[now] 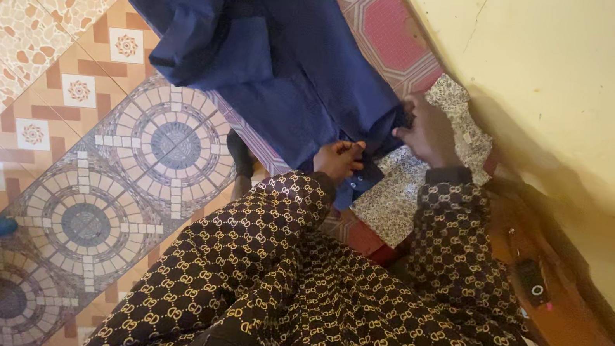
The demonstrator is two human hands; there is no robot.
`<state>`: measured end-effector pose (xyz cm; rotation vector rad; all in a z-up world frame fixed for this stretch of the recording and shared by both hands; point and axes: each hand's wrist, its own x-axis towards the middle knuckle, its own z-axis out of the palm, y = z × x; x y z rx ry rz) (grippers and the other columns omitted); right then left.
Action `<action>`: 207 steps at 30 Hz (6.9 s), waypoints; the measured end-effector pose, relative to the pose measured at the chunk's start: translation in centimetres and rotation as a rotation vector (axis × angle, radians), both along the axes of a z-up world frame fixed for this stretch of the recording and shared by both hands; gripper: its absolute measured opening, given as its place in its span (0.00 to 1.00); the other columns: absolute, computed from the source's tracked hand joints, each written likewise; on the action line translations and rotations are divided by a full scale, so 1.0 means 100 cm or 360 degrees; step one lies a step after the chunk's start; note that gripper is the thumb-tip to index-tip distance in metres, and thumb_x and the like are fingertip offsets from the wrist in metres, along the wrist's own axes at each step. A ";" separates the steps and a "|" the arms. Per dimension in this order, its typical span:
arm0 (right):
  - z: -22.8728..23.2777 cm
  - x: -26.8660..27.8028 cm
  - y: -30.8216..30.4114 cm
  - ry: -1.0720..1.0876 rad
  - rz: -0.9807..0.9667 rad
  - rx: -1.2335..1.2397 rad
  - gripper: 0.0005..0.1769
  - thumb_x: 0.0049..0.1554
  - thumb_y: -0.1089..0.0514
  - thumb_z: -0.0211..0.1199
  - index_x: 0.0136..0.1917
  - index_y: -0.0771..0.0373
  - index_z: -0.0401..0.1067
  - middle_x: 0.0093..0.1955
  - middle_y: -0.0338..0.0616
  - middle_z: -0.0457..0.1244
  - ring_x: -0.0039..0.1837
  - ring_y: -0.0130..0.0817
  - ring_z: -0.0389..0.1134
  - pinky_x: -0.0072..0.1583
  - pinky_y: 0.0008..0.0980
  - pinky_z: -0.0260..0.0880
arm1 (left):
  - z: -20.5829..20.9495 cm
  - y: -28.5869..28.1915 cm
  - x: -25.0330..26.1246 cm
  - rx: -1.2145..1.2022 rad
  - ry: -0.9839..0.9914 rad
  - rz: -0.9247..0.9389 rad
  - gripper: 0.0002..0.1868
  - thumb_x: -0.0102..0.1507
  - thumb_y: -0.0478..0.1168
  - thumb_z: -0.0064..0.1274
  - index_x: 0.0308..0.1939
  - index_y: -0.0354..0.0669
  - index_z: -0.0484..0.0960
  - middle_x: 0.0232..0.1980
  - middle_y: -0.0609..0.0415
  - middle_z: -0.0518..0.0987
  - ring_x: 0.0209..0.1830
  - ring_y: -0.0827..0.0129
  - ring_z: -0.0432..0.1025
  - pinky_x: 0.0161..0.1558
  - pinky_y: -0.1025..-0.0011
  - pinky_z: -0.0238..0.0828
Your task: The person picks up a shirt and a pair of trousers, spreads the trousers flat on a surface, folds them by hand, and then places the folded clothes into a storage bin.
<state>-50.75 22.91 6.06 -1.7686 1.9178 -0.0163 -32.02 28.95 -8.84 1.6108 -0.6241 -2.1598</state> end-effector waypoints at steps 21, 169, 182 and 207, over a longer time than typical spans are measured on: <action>-0.036 -0.015 0.025 0.0074 -0.0235 -0.0743 0.09 0.63 0.52 0.72 0.45 0.58 0.78 0.37 0.44 0.70 0.35 0.35 0.68 0.42 0.34 0.68 | 0.008 0.003 -0.013 -0.0118 0.0083 0.0346 0.24 0.57 0.44 0.70 0.49 0.34 0.79 0.36 0.52 0.85 0.29 0.70 0.80 0.26 0.77 0.70; -0.086 0.194 -0.108 -0.1822 -0.1240 -0.0291 0.19 0.72 0.46 0.60 0.63 0.64 0.70 0.49 0.34 0.59 0.48 0.20 0.58 0.50 0.23 0.62 | 0.032 -0.214 0.171 0.0386 0.1327 0.0889 0.26 0.67 0.45 0.57 0.62 0.27 0.76 0.60 0.40 0.80 0.59 0.54 0.75 0.65 0.60 0.71; -0.041 0.140 -0.074 -0.0709 -0.0498 0.0458 0.30 0.67 0.45 0.63 0.44 0.79 0.64 0.36 0.46 0.52 0.39 0.33 0.52 0.41 0.36 0.58 | 0.025 -0.185 0.186 -0.0126 0.0987 0.0822 0.29 0.61 0.33 0.64 0.63 0.26 0.71 0.60 0.44 0.80 0.61 0.59 0.75 0.68 0.61 0.68; 0.036 0.136 -0.100 -0.1044 -0.0078 -0.0053 0.25 0.58 0.43 0.71 0.36 0.65 0.69 0.32 0.30 0.57 0.39 0.17 0.54 0.40 0.33 0.58 | 0.072 -0.146 0.163 0.0029 0.1629 0.0753 0.21 0.68 0.41 0.57 0.62 0.40 0.71 0.62 0.52 0.77 0.65 0.64 0.71 0.72 0.61 0.62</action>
